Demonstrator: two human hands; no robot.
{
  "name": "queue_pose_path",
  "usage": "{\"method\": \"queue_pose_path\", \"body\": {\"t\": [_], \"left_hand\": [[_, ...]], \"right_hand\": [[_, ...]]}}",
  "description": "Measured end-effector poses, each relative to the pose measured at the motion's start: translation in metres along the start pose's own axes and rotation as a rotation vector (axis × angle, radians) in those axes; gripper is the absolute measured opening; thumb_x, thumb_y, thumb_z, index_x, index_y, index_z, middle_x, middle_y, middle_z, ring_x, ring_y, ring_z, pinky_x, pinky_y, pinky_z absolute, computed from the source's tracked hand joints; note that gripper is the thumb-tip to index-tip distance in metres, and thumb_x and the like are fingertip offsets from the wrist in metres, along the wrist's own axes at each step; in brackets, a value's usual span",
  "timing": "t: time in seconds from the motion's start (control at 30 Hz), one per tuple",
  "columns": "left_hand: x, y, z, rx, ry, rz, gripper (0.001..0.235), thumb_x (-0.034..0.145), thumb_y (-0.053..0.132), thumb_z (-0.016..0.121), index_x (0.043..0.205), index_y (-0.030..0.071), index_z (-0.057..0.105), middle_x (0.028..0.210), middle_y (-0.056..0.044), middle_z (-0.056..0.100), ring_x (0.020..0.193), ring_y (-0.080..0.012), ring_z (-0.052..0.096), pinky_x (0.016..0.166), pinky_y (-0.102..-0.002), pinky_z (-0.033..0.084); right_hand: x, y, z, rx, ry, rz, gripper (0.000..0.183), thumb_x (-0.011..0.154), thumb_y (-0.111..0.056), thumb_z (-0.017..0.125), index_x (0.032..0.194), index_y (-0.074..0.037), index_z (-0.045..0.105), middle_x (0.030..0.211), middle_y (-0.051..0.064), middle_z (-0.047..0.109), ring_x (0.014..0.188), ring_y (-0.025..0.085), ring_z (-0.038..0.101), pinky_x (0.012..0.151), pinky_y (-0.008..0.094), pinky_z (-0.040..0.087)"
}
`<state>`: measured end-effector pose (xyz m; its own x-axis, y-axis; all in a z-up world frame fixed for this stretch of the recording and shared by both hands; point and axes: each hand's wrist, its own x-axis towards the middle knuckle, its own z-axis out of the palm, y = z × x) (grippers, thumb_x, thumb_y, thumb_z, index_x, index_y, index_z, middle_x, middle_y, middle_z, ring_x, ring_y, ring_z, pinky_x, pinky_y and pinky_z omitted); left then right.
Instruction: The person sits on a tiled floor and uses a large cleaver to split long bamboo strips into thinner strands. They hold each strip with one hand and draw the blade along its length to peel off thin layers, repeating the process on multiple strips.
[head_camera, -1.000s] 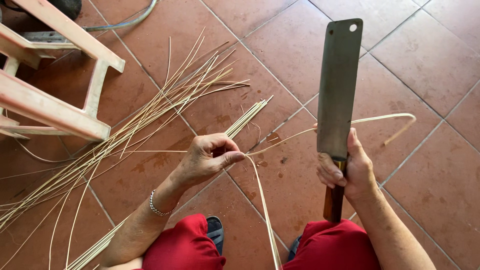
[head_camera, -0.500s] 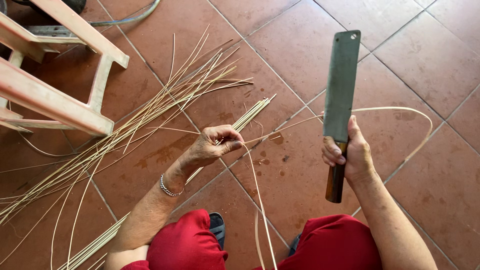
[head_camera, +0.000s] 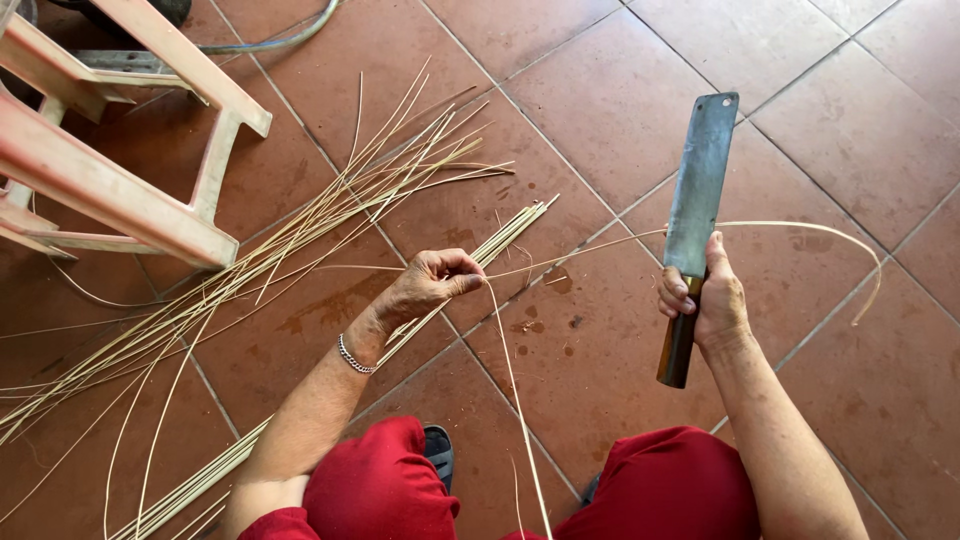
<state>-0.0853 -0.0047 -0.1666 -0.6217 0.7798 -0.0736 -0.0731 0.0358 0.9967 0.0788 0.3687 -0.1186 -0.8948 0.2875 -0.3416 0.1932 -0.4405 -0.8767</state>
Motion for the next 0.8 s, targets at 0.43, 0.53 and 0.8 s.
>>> {"method": "queue_pose_path", "body": {"t": [0.43, 0.53, 0.8], "left_hand": [[0.002, 0.01, -0.006, -0.243, 0.21, 0.0, 0.014, 0.093, 0.018, 0.072, 0.1, 0.005, 0.075, 0.087, 0.0, 0.073, 0.078, -0.0076, 0.064, 0.07, -0.022, 0.056], [0.013, 0.004, 0.007, -0.304, 0.247, -0.001, 0.012, 0.094, 0.011, 0.072, 0.102, 0.003, 0.076, 0.092, -0.001, 0.074, 0.084, -0.0073, 0.066, 0.074, -0.021, 0.055], [0.025, -0.035, 0.029, -0.202, 0.117, -0.04, 0.018, 0.094, 0.018, 0.074, 0.1, 0.002, 0.076, 0.089, 0.003, 0.072, 0.085, -0.0043, 0.063, 0.076, -0.02, 0.05]], "right_hand": [[-0.04, -0.038, 0.051, 0.194, -0.313, -0.143, 0.082, 0.11, -0.061, 0.02, 0.144, 0.007, 0.049, 0.047, -0.005, 0.037, 0.034, 0.008, 0.031, 0.035, 0.026, 0.03], [-0.044, -0.03, 0.071, 0.016, -0.497, -0.068, 0.083, 0.108, -0.06, 0.028, 0.144, 0.01, 0.051, 0.045, -0.003, 0.042, 0.032, 0.009, 0.034, 0.03, 0.029, 0.029], [-0.011, 0.029, 0.12, -0.161, -0.476, 0.314, 0.06, 0.107, -0.062, 0.032, 0.118, -0.009, 0.059, 0.049, 0.005, 0.048, 0.035, 0.012, 0.037, 0.036, 0.029, 0.035]]}}
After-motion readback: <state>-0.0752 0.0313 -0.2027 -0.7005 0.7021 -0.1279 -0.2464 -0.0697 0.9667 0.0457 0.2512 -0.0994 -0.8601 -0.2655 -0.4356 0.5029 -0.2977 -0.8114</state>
